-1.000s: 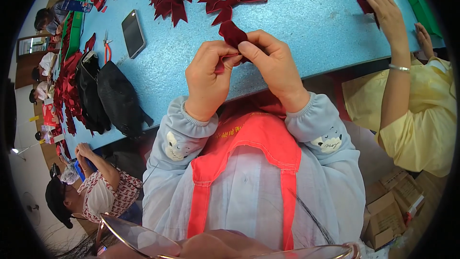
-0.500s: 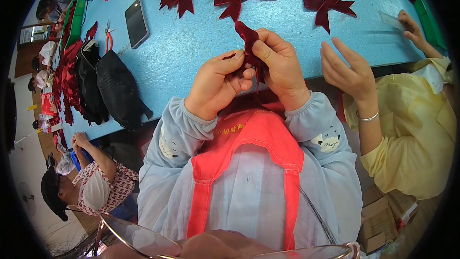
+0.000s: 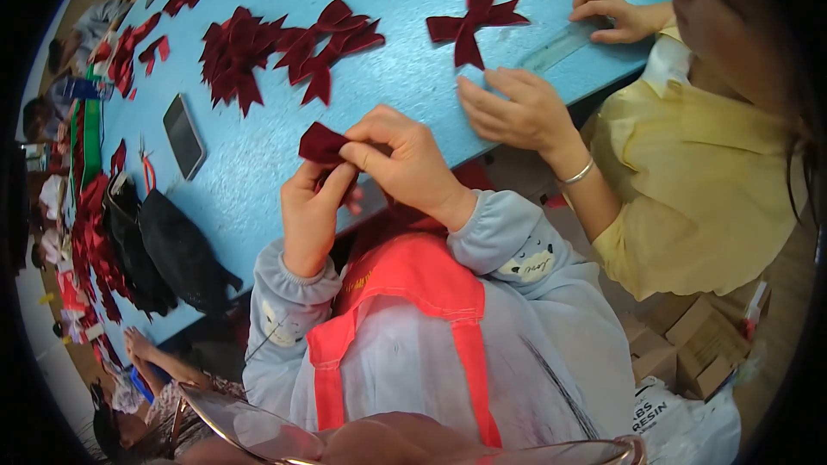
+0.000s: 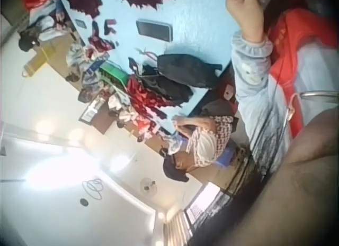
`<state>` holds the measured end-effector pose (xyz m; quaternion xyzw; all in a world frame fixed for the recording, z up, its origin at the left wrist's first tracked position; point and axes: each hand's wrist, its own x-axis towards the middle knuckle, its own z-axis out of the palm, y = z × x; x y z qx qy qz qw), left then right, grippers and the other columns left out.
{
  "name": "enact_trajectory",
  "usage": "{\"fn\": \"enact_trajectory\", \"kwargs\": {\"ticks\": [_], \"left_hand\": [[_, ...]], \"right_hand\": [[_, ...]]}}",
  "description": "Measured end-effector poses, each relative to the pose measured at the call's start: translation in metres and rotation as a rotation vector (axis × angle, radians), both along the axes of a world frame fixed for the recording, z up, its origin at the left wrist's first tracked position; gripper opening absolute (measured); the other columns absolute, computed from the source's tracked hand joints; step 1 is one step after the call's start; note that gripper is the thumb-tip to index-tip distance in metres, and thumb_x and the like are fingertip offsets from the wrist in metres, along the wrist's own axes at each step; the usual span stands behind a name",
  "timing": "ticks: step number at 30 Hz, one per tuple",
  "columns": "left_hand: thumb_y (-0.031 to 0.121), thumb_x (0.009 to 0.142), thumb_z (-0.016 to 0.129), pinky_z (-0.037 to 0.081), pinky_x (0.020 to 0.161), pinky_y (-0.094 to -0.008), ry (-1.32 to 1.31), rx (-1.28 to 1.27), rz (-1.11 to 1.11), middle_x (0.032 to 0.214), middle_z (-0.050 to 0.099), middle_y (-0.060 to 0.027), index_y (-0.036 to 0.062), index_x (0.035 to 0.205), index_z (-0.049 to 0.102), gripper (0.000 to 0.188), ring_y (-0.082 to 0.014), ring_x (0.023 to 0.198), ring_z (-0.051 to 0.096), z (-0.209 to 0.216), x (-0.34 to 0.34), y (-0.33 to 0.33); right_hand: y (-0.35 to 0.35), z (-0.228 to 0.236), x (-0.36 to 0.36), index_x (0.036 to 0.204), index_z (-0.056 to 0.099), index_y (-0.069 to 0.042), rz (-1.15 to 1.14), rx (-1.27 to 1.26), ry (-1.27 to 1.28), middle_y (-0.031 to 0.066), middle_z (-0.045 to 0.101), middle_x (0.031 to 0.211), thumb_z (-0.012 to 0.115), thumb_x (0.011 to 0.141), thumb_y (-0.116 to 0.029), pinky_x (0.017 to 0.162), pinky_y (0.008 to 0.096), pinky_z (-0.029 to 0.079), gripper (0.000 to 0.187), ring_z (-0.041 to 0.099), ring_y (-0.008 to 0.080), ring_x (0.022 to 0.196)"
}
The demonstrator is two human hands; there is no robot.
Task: Assemble red ribbon bows by hand at a factory workbench.
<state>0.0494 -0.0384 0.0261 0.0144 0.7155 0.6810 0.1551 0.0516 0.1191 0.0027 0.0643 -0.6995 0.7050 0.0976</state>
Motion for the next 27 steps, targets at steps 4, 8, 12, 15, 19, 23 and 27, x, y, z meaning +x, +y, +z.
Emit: {"fn": "enact_trajectory", "kwargs": {"ticks": [4, 8, 12, 15, 19, 23, 27], "left_hand": [[0.010, 0.094, 0.064, 0.041, 0.050, -0.0213, -0.148, 0.048, 0.021, 0.071, 0.061, 0.0001, 0.0015, 0.095, 0.065, 0.009, -0.0053, 0.056, 0.053, -0.001, 0.003, 0.002], [0.010, 0.094, 0.064, 0.039, 0.051, -0.0210, -0.147, 0.081, 0.059, 0.073, 0.060, 0.0009, 0.0025, 0.094, 0.065, 0.008, -0.0043, 0.058, 0.050, -0.010, 0.003, 0.003], [0.007, 0.092, 0.065, 0.039, 0.053, -0.0231, 0.064, 0.006, 0.073, 0.075, 0.059, 0.0000, 0.0021, 0.095, 0.065, 0.005, -0.0064, 0.061, 0.050, -0.017, 0.002, 0.007], [0.004, 0.091, 0.067, 0.039, 0.054, -0.0251, 0.343, -0.210, 0.053, 0.076, 0.058, -0.0017, 0.0023, 0.095, 0.066, 0.005, -0.0091, 0.063, 0.050, -0.018, 0.003, 0.013], [0.001, 0.088, 0.069, 0.041, 0.055, -0.0286, 0.675, -0.350, 0.099, 0.075, 0.055, -0.0053, 0.0024, 0.093, 0.066, 0.006, -0.0148, 0.062, 0.051, -0.015, 0.004, 0.021], [0.001, 0.087, 0.069, 0.041, 0.055, -0.0296, 0.759, -0.432, 0.088, 0.075, 0.054, -0.0071, 0.0032, 0.090, 0.065, 0.005, -0.0183, 0.061, 0.051, -0.013, 0.002, 0.021], [0.000, 0.088, 0.068, 0.041, 0.055, -0.0304, 0.876, -0.485, 0.042, 0.074, 0.054, -0.0078, 0.0020, 0.091, 0.062, 0.007, -0.0189, 0.061, 0.051, -0.017, -0.005, 0.020]], "right_hand": [[0.001, 0.000, 0.000, 0.097, 0.066, 0.000, -0.004, 0.054, 0.122, 0.0052, 0.061, 0.087, 0.069, 0.086, -0.004, 0.069, 0.0246, 0.046, 0.011, 0.058, 0.0101, 0.077], [0.008, 0.005, 0.012, 0.102, 0.066, 0.000, 0.012, 0.098, -0.003, 0.0052, 0.063, 0.088, 0.069, 0.087, -0.005, 0.069, 0.0245, 0.047, 0.016, 0.059, 0.0100, 0.078], [0.013, 0.007, 0.017, 0.106, 0.065, 0.001, 0.022, 0.064, -0.094, 0.0038, 0.066, 0.090, 0.069, 0.088, -0.006, 0.068, 0.0235, 0.048, 0.020, 0.060, 0.0090, 0.079], [0.015, 0.004, 0.015, 0.108, 0.064, 0.002, 0.039, -0.052, -0.180, 0.0028, 0.066, 0.090, 0.068, 0.090, -0.007, 0.069, 0.0226, 0.049, 0.020, 0.061, 0.0082, 0.081], [0.013, -0.003, 0.014, 0.108, 0.064, 0.002, 0.078, -0.286, -0.343, 0.0020, 0.066, 0.090, 0.065, 0.092, -0.008, 0.069, 0.0219, 0.050, 0.019, 0.061, 0.0071, 0.082], [0.012, -0.009, 0.013, 0.108, 0.064, 0.002, 0.081, -0.343, -0.297, 0.0033, 0.066, 0.094, 0.062, 0.094, -0.008, 0.068, 0.0227, 0.051, 0.018, 0.062, 0.0076, 0.082], [0.013, -0.011, 0.010, 0.109, 0.064, 0.002, 0.055, -0.157, -0.153, 0.0063, 0.065, 0.096, 0.062, 0.093, -0.005, 0.068, 0.0255, 0.051, 0.018, 0.064, 0.0115, 0.081]]}}
